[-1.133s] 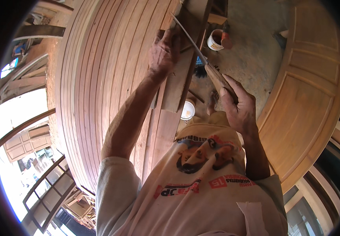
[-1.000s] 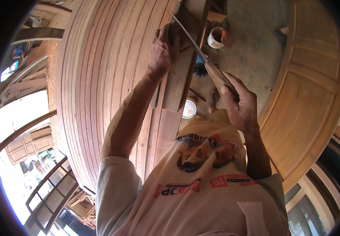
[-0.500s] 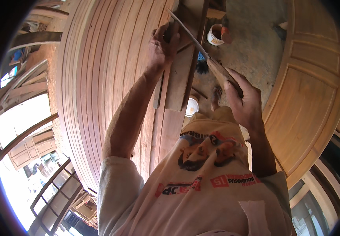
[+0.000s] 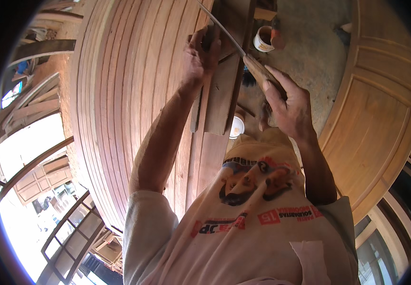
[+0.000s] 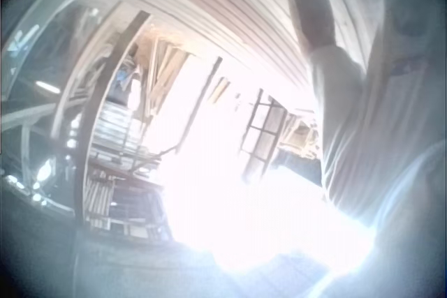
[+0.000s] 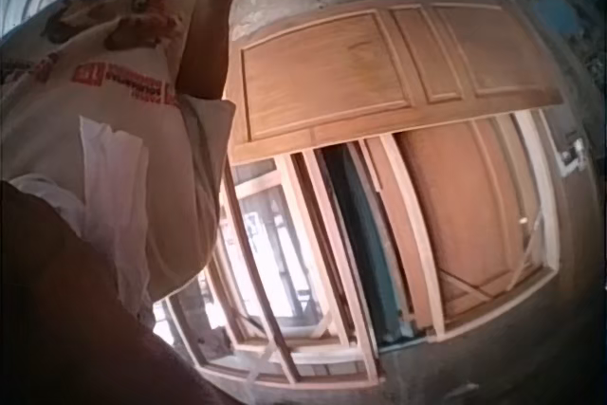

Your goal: The person assembles a large wooden door by fitting thin wooden slats into the frame, marking a slat with a pen, cutting it to length with a handsaw, and hammering it into place.

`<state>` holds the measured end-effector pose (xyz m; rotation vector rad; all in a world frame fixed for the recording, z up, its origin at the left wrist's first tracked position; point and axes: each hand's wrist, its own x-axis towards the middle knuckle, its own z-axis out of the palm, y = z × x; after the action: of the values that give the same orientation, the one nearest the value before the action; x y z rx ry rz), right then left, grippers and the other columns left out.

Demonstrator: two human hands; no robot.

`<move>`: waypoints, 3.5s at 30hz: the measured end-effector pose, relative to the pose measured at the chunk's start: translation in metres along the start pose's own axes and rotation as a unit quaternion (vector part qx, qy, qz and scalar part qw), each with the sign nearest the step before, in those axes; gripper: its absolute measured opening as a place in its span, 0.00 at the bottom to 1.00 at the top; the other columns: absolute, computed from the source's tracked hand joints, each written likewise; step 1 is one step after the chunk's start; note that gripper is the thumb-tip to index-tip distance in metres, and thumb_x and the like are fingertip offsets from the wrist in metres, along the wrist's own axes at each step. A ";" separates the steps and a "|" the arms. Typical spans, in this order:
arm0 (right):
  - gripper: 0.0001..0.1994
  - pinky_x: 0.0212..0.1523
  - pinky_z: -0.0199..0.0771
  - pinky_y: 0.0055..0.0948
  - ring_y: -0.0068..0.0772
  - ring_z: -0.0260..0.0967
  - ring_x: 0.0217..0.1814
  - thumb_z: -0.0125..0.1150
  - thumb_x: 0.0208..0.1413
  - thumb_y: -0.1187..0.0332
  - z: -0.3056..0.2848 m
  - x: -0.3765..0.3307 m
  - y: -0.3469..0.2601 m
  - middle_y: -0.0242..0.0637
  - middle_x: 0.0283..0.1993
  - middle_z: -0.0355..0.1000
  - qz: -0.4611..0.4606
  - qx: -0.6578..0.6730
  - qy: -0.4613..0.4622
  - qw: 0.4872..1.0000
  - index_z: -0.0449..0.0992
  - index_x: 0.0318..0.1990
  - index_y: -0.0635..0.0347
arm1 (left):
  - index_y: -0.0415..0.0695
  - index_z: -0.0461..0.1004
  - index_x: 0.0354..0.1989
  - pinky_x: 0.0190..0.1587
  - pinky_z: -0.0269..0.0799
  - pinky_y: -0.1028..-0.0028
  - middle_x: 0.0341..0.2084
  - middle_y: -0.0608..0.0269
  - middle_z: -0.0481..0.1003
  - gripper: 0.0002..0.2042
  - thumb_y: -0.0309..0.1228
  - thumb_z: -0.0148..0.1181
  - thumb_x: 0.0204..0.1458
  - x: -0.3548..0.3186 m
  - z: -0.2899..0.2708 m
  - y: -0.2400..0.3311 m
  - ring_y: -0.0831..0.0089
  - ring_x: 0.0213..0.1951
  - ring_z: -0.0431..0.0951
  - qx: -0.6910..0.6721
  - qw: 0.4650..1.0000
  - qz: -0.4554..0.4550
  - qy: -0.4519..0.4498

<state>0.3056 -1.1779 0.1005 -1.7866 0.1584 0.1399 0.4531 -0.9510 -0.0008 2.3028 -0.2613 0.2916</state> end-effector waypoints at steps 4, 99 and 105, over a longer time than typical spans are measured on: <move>0.18 0.43 0.81 0.34 0.33 0.82 0.40 0.61 0.69 0.69 0.000 -0.017 0.011 0.51 0.42 0.83 -0.069 -0.013 0.040 0.997 0.77 0.61 0.69 | 0.38 0.74 0.62 0.50 0.79 0.62 0.46 0.47 0.81 0.26 0.40 0.69 0.60 -0.002 0.000 0.001 0.59 0.48 0.83 0.007 1.000 0.009 0.001; 0.17 0.39 0.81 0.37 0.56 0.83 0.43 0.58 0.71 0.65 0.030 0.018 -0.008 0.61 0.44 0.80 -0.082 -0.136 0.016 0.987 0.77 0.57 0.72 | 0.40 0.74 0.63 0.59 0.76 0.53 0.54 0.40 0.77 0.25 0.44 0.63 0.63 0.003 -0.005 0.006 0.43 0.56 0.79 -0.025 0.999 0.019 -0.007; 0.18 0.44 0.81 0.41 0.59 0.82 0.46 0.56 0.72 0.62 0.023 -0.017 0.019 0.60 0.44 0.80 -0.169 -0.090 0.089 0.977 0.77 0.56 0.70 | 0.39 0.74 0.63 0.59 0.76 0.54 0.54 0.39 0.76 0.25 0.43 0.63 0.63 0.003 -0.012 0.018 0.42 0.57 0.78 0.030 0.999 0.001 -0.014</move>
<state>0.2847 -1.1587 0.0803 -1.9781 -0.0340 -0.2591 0.4496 -0.9552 0.0206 2.3671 -0.2714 0.2714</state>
